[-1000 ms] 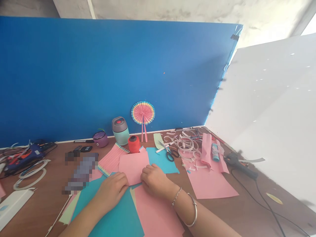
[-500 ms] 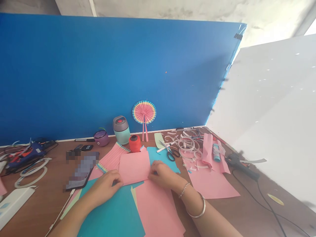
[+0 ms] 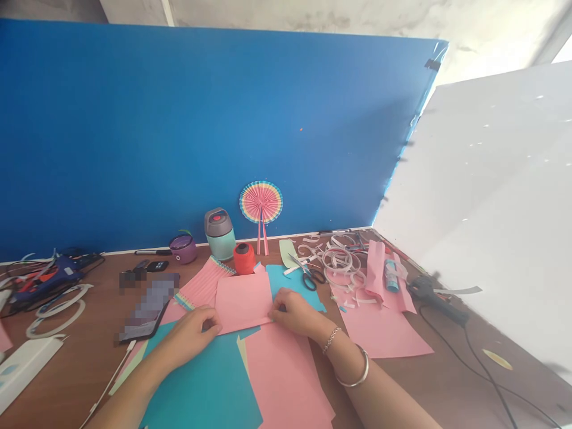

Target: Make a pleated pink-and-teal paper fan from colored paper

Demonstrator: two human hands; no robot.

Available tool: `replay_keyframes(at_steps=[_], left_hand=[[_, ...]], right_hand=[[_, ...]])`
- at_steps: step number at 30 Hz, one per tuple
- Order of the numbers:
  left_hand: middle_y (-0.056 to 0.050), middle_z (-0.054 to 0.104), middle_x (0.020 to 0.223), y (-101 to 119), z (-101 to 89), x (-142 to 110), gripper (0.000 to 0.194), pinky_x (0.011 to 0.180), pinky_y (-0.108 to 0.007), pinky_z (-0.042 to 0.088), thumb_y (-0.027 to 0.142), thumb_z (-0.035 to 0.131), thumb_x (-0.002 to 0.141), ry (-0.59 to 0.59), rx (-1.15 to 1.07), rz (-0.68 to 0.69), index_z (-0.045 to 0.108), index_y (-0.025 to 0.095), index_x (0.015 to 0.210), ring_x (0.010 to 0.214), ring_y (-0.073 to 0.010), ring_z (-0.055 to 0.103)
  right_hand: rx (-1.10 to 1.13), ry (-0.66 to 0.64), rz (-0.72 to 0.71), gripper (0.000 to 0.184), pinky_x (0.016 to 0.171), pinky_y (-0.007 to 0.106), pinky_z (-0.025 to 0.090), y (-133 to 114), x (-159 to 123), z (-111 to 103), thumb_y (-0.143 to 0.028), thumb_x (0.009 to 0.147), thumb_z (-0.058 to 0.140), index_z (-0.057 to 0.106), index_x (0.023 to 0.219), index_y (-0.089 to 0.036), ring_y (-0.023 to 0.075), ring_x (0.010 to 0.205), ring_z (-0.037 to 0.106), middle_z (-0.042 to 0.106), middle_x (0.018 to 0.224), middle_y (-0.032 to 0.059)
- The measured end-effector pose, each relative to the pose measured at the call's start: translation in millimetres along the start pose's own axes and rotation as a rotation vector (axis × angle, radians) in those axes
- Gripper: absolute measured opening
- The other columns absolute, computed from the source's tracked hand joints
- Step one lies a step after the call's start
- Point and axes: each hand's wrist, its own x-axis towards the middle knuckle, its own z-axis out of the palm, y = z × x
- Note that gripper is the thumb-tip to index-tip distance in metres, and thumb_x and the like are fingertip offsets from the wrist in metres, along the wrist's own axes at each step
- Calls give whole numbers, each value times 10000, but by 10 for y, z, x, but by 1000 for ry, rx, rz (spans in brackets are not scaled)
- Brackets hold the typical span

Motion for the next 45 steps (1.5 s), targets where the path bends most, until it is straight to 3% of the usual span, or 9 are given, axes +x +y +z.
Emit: replay_keyframes(at_steps=[12, 27, 30, 33, 35, 41, 45], left_hand=[[-28, 618, 790, -14, 75, 35, 142, 709, -290, 398, 176, 440, 760, 45, 77, 3, 536, 197, 657, 800, -189, 578], [-49, 615, 857, 52, 87, 10, 162, 741, -309, 404, 161, 426, 812, 56, 252, -5, 572, 193, 752, 847, -202, 569], [-56, 601, 940, 93, 100, -23, 267, 801, -347, 406, 108, 424, 814, 91, 346, 85, 611, 212, 974, 937, -217, 543], [-50, 555, 1129, 88, 159, -40, 580, 902, -385, 387, -21, 366, 789, 105, 422, 278, 554, 338, 1204, 1085, -218, 485], [-22, 495, 1263, 62, 218, -41, 703, 979, -412, 352, -73, 342, 775, 109, 448, 393, 516, 425, 1240, 1196, -220, 413], [6, 452, 1357, 33, 313, -30, 644, 1034, -448, 331, -23, 385, 843, 99, 436, 461, 513, 473, 1233, 1272, -236, 352], [5, 471, 1336, 97, 270, -35, 567, 1033, -446, 341, 37, 414, 873, 69, 412, 434, 529, 471, 1219, 1262, -234, 368]], right_hand=[[-15, 22, 69, 95, 653, 251, 414, -21, 15, 32, -239, 734, 551, 574, 667, -176, 151, 750, 549, 582, 851, 23], [-86, -4, 53, 105, 649, 232, 397, -74, 13, 2, -213, 727, 529, 554, 630, -182, 146, 762, 537, 581, 838, 15], [-93, -12, 51, 96, 660, 237, 401, -107, 1, 0, -197, 729, 523, 556, 640, -181, 149, 775, 535, 582, 838, 19], [-95, 1, 51, 79, 679, 254, 403, -126, -1, 13, -173, 716, 525, 558, 644, -180, 161, 790, 531, 581, 825, 27], [-93, 13, 38, 82, 693, 268, 404, -115, 1, 24, -168, 718, 523, 557, 645, -183, 169, 796, 530, 574, 809, 26], [-123, 24, -3, 84, 700, 280, 406, -42, 0, 41, -145, 728, 521, 553, 660, -183, 171, 789, 526, 561, 804, 24], [-270, 167, -115, 174, 769, 326, 407, -129, -8, 168, -90, 704, 522, 575, 840, -185, 203, 883, 510, 572, 922, 50]])
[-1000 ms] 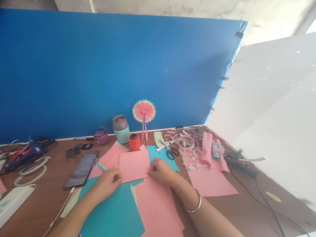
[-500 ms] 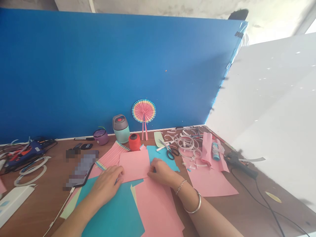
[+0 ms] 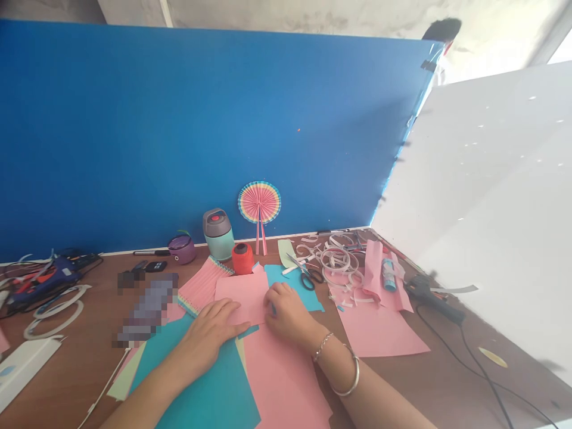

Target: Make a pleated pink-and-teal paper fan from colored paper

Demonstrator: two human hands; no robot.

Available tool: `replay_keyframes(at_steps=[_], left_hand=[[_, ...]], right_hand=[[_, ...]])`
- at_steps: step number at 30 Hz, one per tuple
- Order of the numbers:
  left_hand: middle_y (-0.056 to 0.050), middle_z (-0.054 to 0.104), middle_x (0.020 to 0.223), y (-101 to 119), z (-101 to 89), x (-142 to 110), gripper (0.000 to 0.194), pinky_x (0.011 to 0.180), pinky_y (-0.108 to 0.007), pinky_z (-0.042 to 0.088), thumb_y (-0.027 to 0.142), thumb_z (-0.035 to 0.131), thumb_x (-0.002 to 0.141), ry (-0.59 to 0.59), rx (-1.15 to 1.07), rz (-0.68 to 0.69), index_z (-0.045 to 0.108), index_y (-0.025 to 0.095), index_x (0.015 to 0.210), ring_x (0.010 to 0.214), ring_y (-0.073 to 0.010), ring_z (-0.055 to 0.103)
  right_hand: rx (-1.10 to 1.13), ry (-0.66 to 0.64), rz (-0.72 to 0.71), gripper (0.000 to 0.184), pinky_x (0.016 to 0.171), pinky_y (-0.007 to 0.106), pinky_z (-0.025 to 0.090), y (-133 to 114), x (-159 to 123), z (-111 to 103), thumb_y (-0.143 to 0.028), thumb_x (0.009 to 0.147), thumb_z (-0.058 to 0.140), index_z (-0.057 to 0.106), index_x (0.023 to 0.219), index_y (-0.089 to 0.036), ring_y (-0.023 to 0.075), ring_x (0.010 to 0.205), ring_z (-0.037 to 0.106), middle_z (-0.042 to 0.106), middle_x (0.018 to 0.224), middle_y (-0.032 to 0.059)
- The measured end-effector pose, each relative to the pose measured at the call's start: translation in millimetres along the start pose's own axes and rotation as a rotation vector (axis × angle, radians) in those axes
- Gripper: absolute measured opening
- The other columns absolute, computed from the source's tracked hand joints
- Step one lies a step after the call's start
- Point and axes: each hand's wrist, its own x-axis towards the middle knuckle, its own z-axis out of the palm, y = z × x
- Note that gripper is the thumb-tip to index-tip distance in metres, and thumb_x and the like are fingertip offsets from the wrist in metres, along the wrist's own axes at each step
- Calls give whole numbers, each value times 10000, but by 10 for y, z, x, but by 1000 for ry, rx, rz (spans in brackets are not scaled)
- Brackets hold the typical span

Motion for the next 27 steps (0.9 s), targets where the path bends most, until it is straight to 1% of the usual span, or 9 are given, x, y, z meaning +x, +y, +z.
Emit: replay_keyframes(at_steps=[3, 5, 8, 11, 13, 16, 19, 23, 27], left_hand=[[-9, 480, 1319, 19, -33, 16, 562, 1038, -445, 329, 34, 423, 867, -34, -8, 6, 531, 454, 1224, 1255, -230, 373], [-15, 489, 1305, 16, -31, 23, 568, 1036, -444, 327, 19, 420, 855, -39, -13, 8, 547, 441, 1214, 1245, -226, 380], [-17, 505, 1294, -19, -29, 18, 601, 1029, -456, 327, -16, 408, 826, -31, -30, -13, 572, 433, 1192, 1238, -231, 383], [-22, 533, 1275, -89, -85, -11, 580, 1007, -463, 343, -27, 419, 790, -30, -59, -55, 643, 403, 1108, 1226, -247, 391], [-26, 554, 1253, -151, -150, -37, 528, 984, -459, 362, -3, 438, 783, -36, -95, -86, 686, 388, 1036, 1205, -252, 406], [-23, 566, 1240, -257, -229, -67, 461, 969, -452, 368, 39, 468, 783, -80, -164, -157, 721, 393, 932, 1192, -250, 420], [-6, 558, 1253, -357, -234, -74, 407, 975, -449, 359, 85, 497, 792, -110, -245, -209, 730, 411, 866, 1195, -241, 427], [-5, 561, 1250, -435, -186, -60, 341, 1010, -445, 334, 112, 555, 770, -100, -320, -226, 739, 396, 817, 1202, -231, 428], [-3, 549, 1270, -422, -202, -47, 326, 1025, -457, 323, 124, 570, 764, -109, -320, -242, 739, 399, 803, 1219, -236, 418]], right_hand=[[-92, 106, -5, 297, 857, 413, 395, -131, -7, 145, -188, 746, 560, 549, 1044, -187, 267, 1060, 474, 539, 1142, 112], [-157, 114, -4, 381, 967, 480, 330, -165, -9, 231, -239, 785, 543, 513, 1161, -186, 309, 1234, 363, 472, 1283, 147], [-245, 47, 92, 577, 1070, 557, 158, -111, -8, 272, -373, 799, 549, 408, 1326, -184, 345, 1378, 138, 309, 1450, 164], [-275, -44, 237, 755, 1088, 574, 60, -2, -9, 204, -513, 776, 548, 299, 1413, -193, 349, 1404, 19, 156, 1523, 157], [-276, -91, 313, 820, 1092, 567, 36, 53, -12, 137, -560, 759, 543, 257, 1435, -195, 344, 1406, -12, 102, 1536, 154], [-263, -144, 385, 871, 1102, 550, 26, 81, -16, 61, -568, 749, 544, 213, 1455, -181, 336, 1405, -47, 69, 1540, 156], [-251, -156, 398, 888, 1104, 549, 25, 68, -12, 37, -559, 749, 547, 182, 1465, -182, 336, 1402, -61, 48, 1543, 154], [-248, -165, 431, 918, 1107, 541, 11, 54, -3, 43, -555, 737, 568, 163, 1471, -181, 337, 1404, -53, 46, 1543, 150], [-251, -102, 400, 897, 1095, 558, 51, 58, 0, 37, -522, 710, 618, 245, 1447, -171, 365, 1401, -9, 100, 1532, 166]])
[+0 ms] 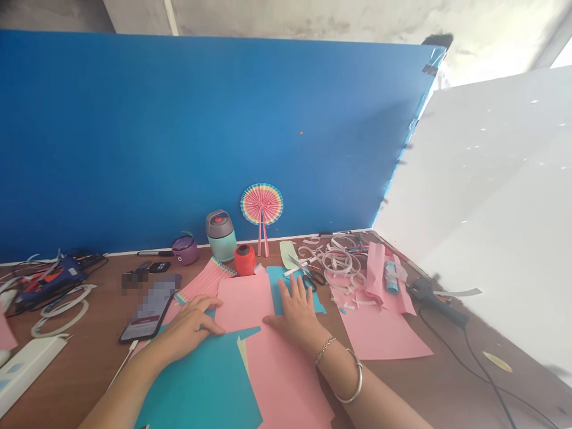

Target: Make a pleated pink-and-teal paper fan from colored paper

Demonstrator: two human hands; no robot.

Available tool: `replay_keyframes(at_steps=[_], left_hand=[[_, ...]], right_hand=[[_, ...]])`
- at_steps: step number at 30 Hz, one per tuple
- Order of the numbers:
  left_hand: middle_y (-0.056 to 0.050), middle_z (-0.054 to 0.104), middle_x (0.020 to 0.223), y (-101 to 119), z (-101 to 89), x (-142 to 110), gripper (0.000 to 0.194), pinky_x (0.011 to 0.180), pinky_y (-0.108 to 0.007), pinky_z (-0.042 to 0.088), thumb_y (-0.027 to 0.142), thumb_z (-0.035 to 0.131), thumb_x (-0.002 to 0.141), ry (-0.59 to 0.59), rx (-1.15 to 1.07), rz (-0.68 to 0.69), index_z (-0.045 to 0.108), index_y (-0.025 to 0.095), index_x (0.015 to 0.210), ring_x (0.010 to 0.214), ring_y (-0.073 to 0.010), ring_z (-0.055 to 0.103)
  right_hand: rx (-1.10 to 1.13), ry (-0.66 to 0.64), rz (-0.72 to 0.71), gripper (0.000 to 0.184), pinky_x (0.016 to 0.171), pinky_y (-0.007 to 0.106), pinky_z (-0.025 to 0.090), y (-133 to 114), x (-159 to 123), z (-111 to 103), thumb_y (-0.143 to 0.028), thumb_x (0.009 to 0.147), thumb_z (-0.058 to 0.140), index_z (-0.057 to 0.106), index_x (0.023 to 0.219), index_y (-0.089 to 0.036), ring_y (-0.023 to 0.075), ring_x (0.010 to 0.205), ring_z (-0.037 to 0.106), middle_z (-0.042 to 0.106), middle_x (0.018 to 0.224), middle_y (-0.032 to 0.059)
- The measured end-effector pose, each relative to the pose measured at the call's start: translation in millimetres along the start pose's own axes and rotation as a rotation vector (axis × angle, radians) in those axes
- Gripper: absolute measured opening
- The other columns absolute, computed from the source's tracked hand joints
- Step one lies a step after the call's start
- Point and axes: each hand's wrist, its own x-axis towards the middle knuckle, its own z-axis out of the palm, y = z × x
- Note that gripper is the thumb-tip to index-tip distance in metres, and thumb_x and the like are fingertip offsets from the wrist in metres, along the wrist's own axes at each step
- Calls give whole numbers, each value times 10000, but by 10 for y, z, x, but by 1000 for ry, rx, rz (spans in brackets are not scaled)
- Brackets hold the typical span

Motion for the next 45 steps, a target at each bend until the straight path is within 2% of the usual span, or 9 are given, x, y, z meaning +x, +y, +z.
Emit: replay_keyframes(at_steps=[4, 8, 12, 19, 26, 30, 34, 40, 45], left_hand=[[-18, 548, 1256, 42, -13, -14, 336, 998, -456, 363, 110, 544, 764, 8, -26, -13, 746, 378, 780, 1201, -245, 440], [-31, 558, 1226, 43, 6, -11, 327, 985, -436, 390, 115, 521, 764, 20, -54, -1, 751, 347, 752, 1190, -241, 447], [-39, 559, 1228, 75, 22, 2, 339, 989, -436, 387, 99, 479, 755, 59, -24, 36, 747, 305, 759, 1190, -253, 446], [-90, 631, 931, 280, 149, -75, 218, 887, -394, 427, 240, 451, 825, 617, 2, 190, 666, 217, 856, 960, -240, 549], [-48, 695, 764, 456, 435, 20, 372, 581, -268, 464, 466, 504, 842, 371, -499, -9, 682, 172, 983, 629, -168, 590], [-52, 692, 669, 490, 505, 88, 450, 578, -264, 485, 536, 504, 818, 416, -739, -147, 682, 138, 709, 645, -197, 621], [-8, 643, 606, 495, 429, 40, 373, 576, -251, 471, 452, 523, 840, 648, -589, -60, 643, 170, 628, 613, -170, 592], [-38, 625, 816, 570, 153, -6, 223, 689, -292, 428, 145, 479, 883, 946, 20, 366, 647, 214, 1014, 785, -176, 563], [-35, 576, 738, 608, 220, 190, 271, 615, -305, 350, 92, 422, 898, 842, 489, 449, 618, 187, 1060, 710, -184, 499]], right_hand=[[45, 126, -309, 516, 1035, 496, 230, -27, -21, -40, -335, 733, 636, 541, 1226, -222, 342, 1322, 251, 378, 1404, 129], [121, 73, -558, 161, 829, 367, 345, -108, -68, -75, -186, 798, 542, 649, 904, -241, 210, 916, 521, 622, 903, 40], [177, 4, -545, 119, 755, 331, 328, -156, -88, -73, -111, 765, 527, 610, 777, -196, 181, 799, 523, 619, 780, 25], [606, 41, -357, 60, 691, 276, 387, -118, -50, -49, -198, 815, 518, 555, 769, -186, 158, 756, 520, 598, 801, 17], [717, 140, -501, 79, 696, 271, 407, -215, -122, -80, -247, 861, 496, 514, 805, -194, 151, 760, 509, 561, 811, 16], [525, 148, -634, 20, 717, 300, 401, -280, -170, -61, -213, 832, 536, 533, 837, -194, 160, 745, 503, 567, 799, 23], [483, 244, -744, 228, 759, 341, 421, -272, -192, -116, -292, 812, 610, 516, 1003, -212, 190, 821, 524, 586, 898, 44], [361, 969, -806, 439, 805, 435, 406, -295, -296, -464, -174, 796, 517, 396, 1215, -214, 272, 1003, 508, 519, 1084, 125], [34, 754, -854, 244, 768, 361, 327, -342, -228, -490, -200, 832, 516, 507, 1075, -188, 222, 934, 530, 608, 981, 77]])
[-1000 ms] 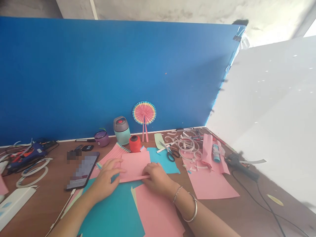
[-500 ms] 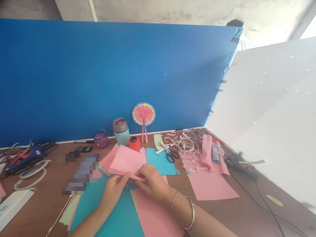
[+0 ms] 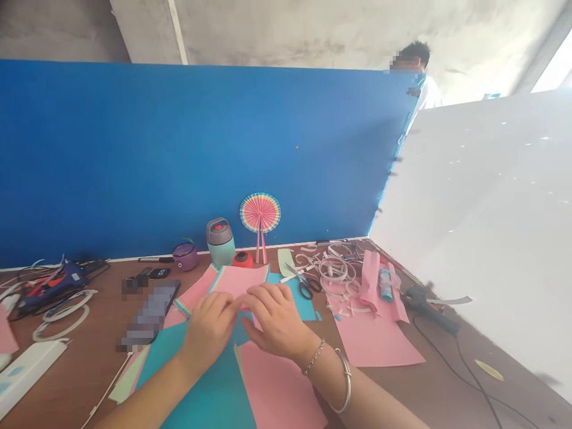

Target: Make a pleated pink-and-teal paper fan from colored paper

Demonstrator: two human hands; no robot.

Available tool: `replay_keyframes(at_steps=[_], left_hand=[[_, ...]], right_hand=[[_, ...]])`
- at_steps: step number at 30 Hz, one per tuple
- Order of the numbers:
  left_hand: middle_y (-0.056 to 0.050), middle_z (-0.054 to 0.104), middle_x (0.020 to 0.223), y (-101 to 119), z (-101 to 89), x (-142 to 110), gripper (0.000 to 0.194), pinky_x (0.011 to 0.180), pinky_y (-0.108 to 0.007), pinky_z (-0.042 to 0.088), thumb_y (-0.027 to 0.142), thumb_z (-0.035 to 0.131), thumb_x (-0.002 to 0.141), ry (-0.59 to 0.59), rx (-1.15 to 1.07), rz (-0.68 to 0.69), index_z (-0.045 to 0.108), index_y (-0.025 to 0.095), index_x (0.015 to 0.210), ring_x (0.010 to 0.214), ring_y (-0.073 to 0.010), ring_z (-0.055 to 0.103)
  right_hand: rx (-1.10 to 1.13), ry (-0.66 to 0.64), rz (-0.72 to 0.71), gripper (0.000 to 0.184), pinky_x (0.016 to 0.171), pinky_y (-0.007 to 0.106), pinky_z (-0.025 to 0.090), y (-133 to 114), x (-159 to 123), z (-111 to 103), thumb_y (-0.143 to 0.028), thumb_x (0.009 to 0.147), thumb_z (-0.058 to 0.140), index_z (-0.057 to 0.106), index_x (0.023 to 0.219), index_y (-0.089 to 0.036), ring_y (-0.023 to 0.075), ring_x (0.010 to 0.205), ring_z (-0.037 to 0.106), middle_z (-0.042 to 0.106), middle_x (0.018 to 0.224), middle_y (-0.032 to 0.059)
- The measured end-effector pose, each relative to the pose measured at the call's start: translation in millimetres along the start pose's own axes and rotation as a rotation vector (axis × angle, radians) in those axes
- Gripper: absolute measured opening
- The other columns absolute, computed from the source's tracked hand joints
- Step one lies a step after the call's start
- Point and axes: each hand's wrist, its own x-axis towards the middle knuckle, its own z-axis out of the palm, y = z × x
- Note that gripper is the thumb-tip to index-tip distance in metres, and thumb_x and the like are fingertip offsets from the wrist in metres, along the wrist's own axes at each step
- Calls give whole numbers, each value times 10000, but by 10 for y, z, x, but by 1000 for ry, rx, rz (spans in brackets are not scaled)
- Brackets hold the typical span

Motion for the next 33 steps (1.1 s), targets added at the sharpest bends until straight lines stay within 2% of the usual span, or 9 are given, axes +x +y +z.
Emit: replay_keyframes(at_steps=[3, 6, 8, 11, 13, 19, 23, 28, 33], left_hand=[[-34, 567, 708, 43, 239, -79, 247, 610, -315, 333, 100, 404, 909, -113, 30, 62, 639, 168, 940, 679, -182, 484], [-52, 584, 748, 76, 422, -194, 269, 642, -327, 347, 109, 386, 917, -286, -57, -16, 642, 165, 858, 727, -192, 504], [-45, 595, 763, 75, 470, -252, 249, 659, -321, 361, 120, 412, 909, -350, -109, -23, 647, 189, 862, 758, -193, 521], [-43, 625, 818, 11, 436, -294, 191, 714, -326, 390, 157, 462, 893, -473, -233, -99, 646, 205, 890, 824, -203, 550], [-49, 642, 843, -69, 368, -302, 193, 734, -329, 404, 149, 451, 886, -498, -263, -159, 640, 190, 871, 836, -204, 566], [-21, 656, 815, -264, 159, -263, 190, 691, -288, 428, 160, 466, 826, -554, -369, -273, 640, 212, 769, 804, -182, 599], [-20, 645, 846, -311, 103, -244, 189, 697, -269, 443, 225, 502, 816, -592, -455, -309, 683, 230, 763, 821, -173, 603], [-23, 654, 825, -371, 79, -248, 208, 741, -299, 431, 226, 505, 811, -662, -542, -383, 712, 249, 815, 842, -191, 587], [-20, 644, 813, -402, 73, -258, 139, 741, -303, 426, 249, 532, 789, -659, -549, -474, 655, 224, 729, 833, -195, 575]], right_hand=[[-53, -165, -63, 103, 666, 324, 270, 111, -142, 200, -132, 864, 467, 551, 848, -189, 161, 718, 502, 584, 703, 10], [-34, -301, -57, 130, 658, 326, 257, 205, -349, 365, -209, 838, 526, 569, 957, -180, 180, 749, 488, 608, 781, 35], [-48, -353, -33, 163, 633, 319, 244, 238, -462, 419, -98, 840, 467, 582, 921, -180, 169, 711, 473, 593, 730, 27], [-37, -429, 44, 159, 608, 310, 249, 273, -553, 433, -63, 813, 466, 577, 772, -169, 161, 674, 461, 581, 708, 32], [18, -459, 120, 141, 614, 297, 282, 301, -575, 421, -71, 799, 481, 572, 751, -167, 163, 685, 470, 585, 737, 39], [256, -390, 313, 170, 667, 268, 385, 357, -589, 395, -38, 763, 499, 586, 735, -182, 173, 789, 527, 596, 785, 35], [358, -396, 377, 182, 676, 270, 416, 359, -562, 350, -42, 753, 516, 590, 673, -188, 167, 776, 545, 593, 764, 29], [427, -457, 393, 246, 727, 291, 432, 396, -528, 269, -18, 741, 486, 647, 756, -204, 178, 827, 556, 625, 821, 35], [474, -468, 541, 116, 724, 303, 437, 460, -521, 247, -104, 764, 547, 622, 761, -192, 178, 798, 551, 630, 797, 31]])
